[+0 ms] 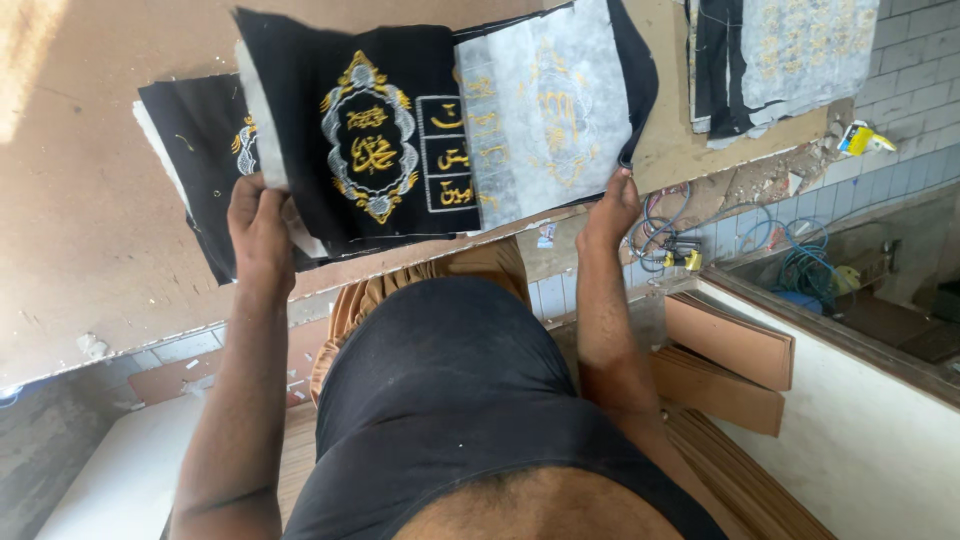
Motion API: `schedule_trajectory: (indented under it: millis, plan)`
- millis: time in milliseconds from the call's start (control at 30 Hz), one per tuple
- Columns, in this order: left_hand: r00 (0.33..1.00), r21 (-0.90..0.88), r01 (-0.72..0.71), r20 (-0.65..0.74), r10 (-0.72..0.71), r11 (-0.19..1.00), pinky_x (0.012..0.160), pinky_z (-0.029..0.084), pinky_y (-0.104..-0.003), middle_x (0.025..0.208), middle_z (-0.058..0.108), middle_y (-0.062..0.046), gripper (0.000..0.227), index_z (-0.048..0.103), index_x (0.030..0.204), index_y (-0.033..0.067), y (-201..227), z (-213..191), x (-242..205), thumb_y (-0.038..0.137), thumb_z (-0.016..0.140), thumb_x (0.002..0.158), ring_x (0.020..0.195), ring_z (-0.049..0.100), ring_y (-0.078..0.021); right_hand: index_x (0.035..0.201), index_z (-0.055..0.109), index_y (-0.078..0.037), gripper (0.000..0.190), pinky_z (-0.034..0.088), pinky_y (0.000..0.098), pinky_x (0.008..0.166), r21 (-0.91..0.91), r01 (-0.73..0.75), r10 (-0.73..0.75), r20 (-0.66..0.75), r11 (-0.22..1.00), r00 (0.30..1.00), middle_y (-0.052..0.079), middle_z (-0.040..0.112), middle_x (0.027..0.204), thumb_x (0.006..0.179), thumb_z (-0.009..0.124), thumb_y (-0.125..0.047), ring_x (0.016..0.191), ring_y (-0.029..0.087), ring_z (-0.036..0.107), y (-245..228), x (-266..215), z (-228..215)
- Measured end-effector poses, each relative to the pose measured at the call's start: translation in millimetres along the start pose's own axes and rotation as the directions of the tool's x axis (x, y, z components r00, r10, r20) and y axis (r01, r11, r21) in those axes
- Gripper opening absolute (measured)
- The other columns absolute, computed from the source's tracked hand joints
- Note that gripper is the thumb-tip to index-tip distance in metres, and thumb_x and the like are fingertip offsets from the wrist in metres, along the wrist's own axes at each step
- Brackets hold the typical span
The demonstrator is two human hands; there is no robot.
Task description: The person peels protective film from black fabric items with gold calligraphy on a workbench. They repeatedly lift and remove sections of film, then flip and reposition the items to continue peeling other areas.
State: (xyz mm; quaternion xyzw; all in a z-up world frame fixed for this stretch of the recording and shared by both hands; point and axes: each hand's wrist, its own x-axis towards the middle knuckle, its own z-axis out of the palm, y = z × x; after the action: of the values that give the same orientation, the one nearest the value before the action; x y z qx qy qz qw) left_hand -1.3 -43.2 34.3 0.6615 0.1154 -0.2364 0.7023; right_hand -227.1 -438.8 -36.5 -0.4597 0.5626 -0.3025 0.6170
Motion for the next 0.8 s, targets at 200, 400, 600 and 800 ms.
schedule_trajectory:
  millis: [200,400,600,800]
  plan:
    - [0.974,0.046,0.006,-0.228,0.004,0.999,0.059,0.048,-0.024,0.082,0.062,-0.002,0.008,0.058,0.108,0.0039,-29.9,-60.1,-12.0,0.006,0.054,0.102,0.067,0.058,-0.0081,0.115,0.068,0.000,0.042,0.060,0.0307,0.058,-0.060,0.000,0.001,0.012,0.998,1.000,0.009,0.073,0.102,0.105,0.055,-0.038,0.080,0.018,0.072,13.4,24.5,-15.9]
    - [0.939,0.112,0.080,-0.342,-0.037,0.991,0.055,0.046,-0.027,0.078,0.059,-0.003,0.015,0.059,0.110,0.0043,-49.9,-78.0,-4.1,0.014,0.052,0.101,0.065,0.055,-0.0111,0.116,0.062,-0.002,0.039,0.063,0.0351,0.055,-0.092,-0.008,0.011,0.032,0.996,0.999,0.008,0.070,0.102,0.101,0.060,-0.038,0.080,0.019,0.073,9.6,34.7,-13.3]
    - [0.867,0.555,-0.130,-0.338,0.366,0.821,0.082,0.050,-0.041,0.097,0.060,-0.016,0.043,0.059,0.108,-0.0031,-28.9,-48.4,-8.6,0.038,0.072,0.103,0.091,0.057,-0.0271,0.129,0.054,-0.008,0.039,0.057,0.0270,0.052,-0.121,-0.037,0.037,-0.004,0.992,0.999,0.009,0.068,0.113,0.103,0.065,-0.036,0.083,0.014,0.072,0.8,21.3,-6.8]
    - [0.908,0.846,-0.050,-0.184,0.377,0.531,0.081,0.050,-0.043,0.106,0.061,-0.020,0.039,0.072,0.093,-0.0050,-1.6,-45.3,-19.1,0.033,0.083,0.090,0.097,0.060,-0.0323,0.131,0.056,-0.007,0.031,0.049,0.0231,0.047,-0.189,0.060,-0.046,0.075,0.980,0.996,0.009,0.068,0.109,0.103,0.066,-0.018,0.078,0.012,0.070,-1.6,18.3,-6.0]
